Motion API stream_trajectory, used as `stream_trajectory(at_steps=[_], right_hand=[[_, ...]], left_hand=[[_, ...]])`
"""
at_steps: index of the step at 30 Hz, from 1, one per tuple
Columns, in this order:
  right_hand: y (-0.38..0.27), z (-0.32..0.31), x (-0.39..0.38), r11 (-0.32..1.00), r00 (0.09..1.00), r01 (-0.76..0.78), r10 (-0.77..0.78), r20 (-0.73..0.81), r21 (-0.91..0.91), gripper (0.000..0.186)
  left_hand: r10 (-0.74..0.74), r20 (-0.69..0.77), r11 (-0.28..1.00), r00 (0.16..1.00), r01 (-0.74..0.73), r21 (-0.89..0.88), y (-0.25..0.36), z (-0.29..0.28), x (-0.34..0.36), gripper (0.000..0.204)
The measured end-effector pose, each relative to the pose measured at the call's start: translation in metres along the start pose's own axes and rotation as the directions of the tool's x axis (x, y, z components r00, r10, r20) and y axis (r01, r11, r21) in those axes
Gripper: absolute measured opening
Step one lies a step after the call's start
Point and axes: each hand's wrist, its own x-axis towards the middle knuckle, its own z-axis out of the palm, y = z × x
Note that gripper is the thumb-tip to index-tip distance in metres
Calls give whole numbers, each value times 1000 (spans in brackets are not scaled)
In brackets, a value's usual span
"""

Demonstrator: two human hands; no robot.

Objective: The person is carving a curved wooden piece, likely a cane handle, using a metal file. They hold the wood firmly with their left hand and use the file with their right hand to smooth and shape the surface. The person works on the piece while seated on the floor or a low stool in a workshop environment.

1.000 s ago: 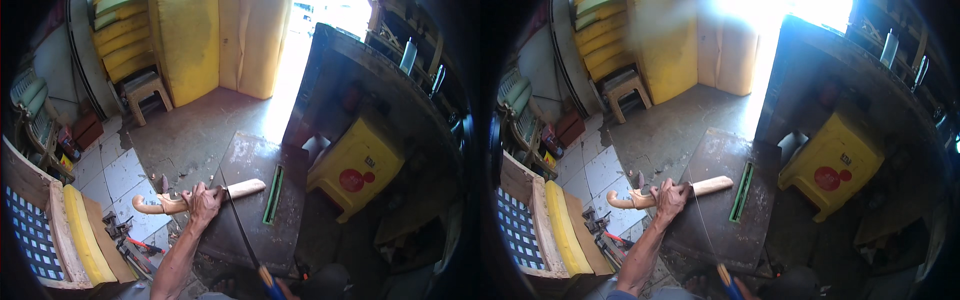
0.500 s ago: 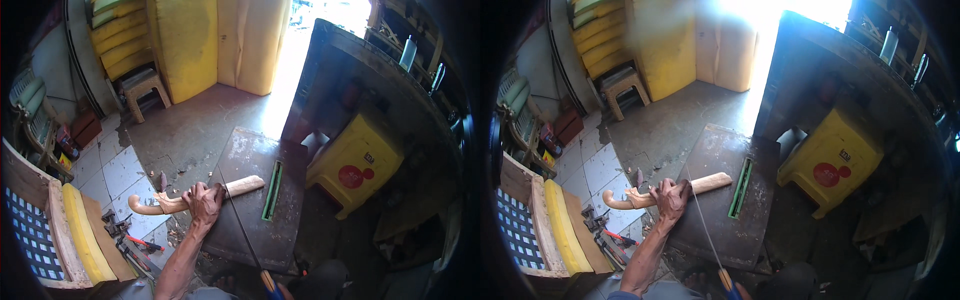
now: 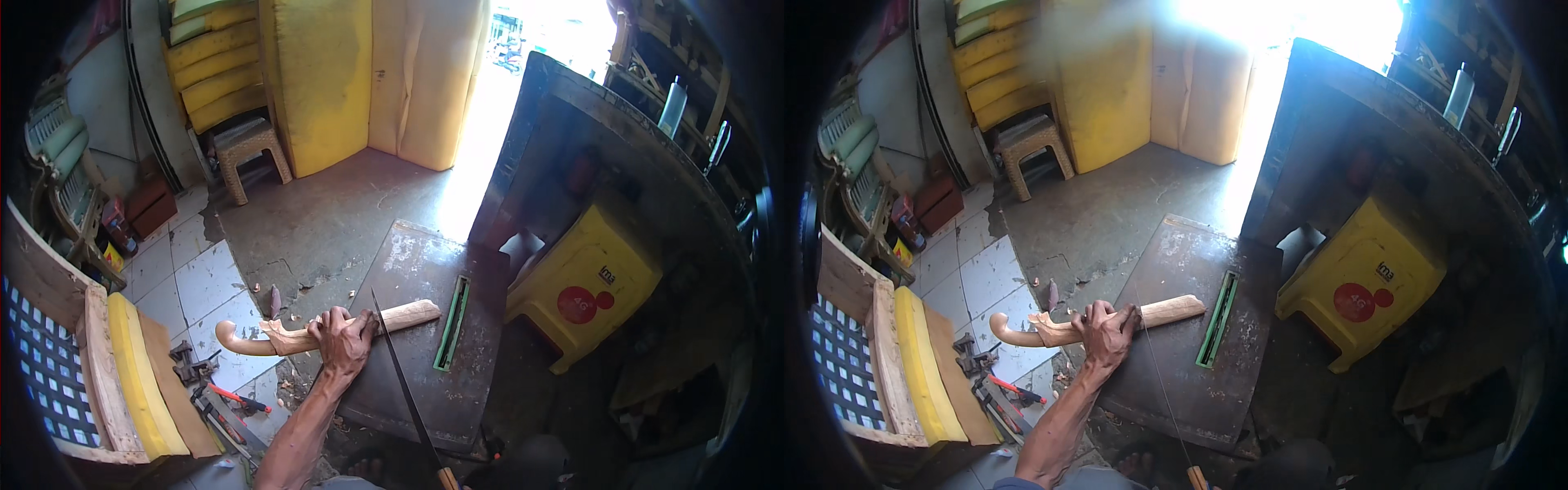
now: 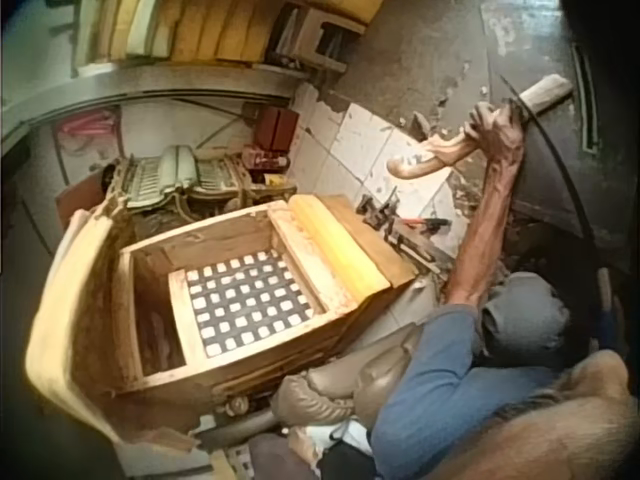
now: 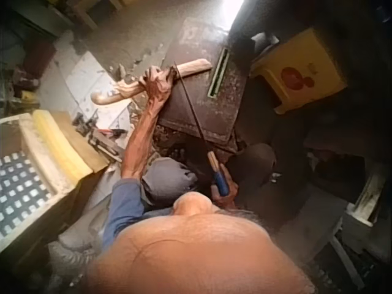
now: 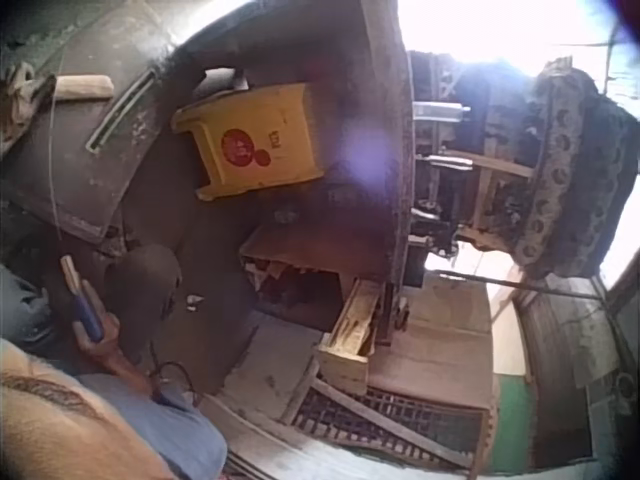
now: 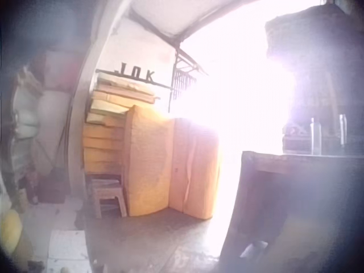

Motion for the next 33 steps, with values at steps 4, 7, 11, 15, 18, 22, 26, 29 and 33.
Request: stream_trajectory(at_steps=[4, 7, 11, 15, 18, 22, 26, 29, 33], right_hand=[[14, 11, 30, 935, 915, -336, 352, 197, -108, 65], [2, -2, 15, 1000, 998, -26, 25, 57, 15, 65], [1, 7, 19, 999, 999, -29, 28, 37, 41, 61], [-1, 11, 35, 999, 998, -20, 19, 54, 30, 61], [-3, -13, -10, 998, 998, -31, 28, 53, 53, 62], [2, 17, 39, 997, 999, -29, 27, 29, 74, 64], [5, 33, 51, 988, 995, 93, -86, -58, 121, 66], [1, 35, 50, 992, 990, 120, -116, -83, 45, 65], [2, 37, 47, 997, 1000, -12, 12, -4, 71, 65]], left_hand=[[12, 13, 1000, 1000, -12, -4, 2, -2, -5, 25], [-8, 16, 1000, 1000, 8, 2, -3, -2, 0, 25], [15, 23, 999, 1000, -16, 33, 4, -1, -5, 25], [-25, 92, 1000, 995, 24, 20, 4, -8, -4, 23], [49, -50, 999, 998, -49, -1, 0, 0, -6, 23], [53, -25, 999, 998, -52, 6, 2, -1, -10, 23], [67, 92, 997, 993, -63, -53, -3, -9, -9, 29], [223, 34, 973, 974, -220, -73, -8, -15, -17, 40], [225, 96, 974, 970, -225, -14, -15, -8, -10, 40]])
